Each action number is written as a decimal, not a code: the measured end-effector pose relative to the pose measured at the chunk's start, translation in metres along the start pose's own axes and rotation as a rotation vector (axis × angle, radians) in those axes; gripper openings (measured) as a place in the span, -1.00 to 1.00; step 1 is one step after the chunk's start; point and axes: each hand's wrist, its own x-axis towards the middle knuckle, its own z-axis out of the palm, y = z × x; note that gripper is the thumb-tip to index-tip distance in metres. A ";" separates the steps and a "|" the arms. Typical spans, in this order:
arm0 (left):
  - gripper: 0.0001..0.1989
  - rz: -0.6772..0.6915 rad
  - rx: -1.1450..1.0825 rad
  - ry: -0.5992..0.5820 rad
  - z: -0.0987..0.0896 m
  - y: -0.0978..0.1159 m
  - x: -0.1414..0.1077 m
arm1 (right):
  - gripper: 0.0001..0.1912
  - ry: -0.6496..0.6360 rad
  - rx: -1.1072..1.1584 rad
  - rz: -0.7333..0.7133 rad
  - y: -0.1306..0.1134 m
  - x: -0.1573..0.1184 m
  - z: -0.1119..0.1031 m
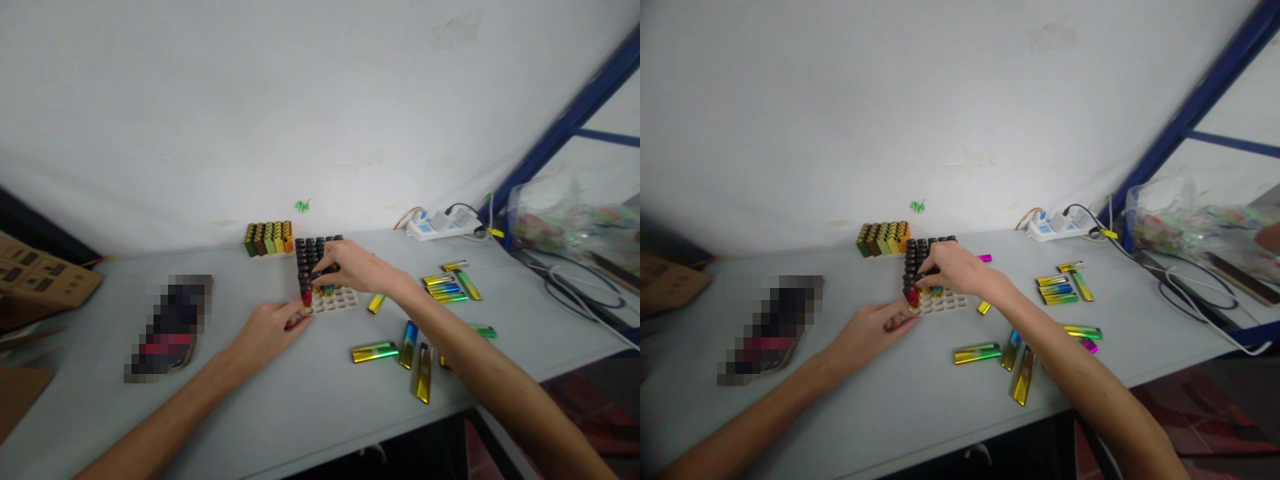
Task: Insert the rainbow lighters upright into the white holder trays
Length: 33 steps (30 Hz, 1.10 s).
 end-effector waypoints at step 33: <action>-0.70 -0.064 -0.063 -0.046 -0.006 0.003 0.007 | -0.67 0.079 0.010 0.547 0.009 -0.228 -0.048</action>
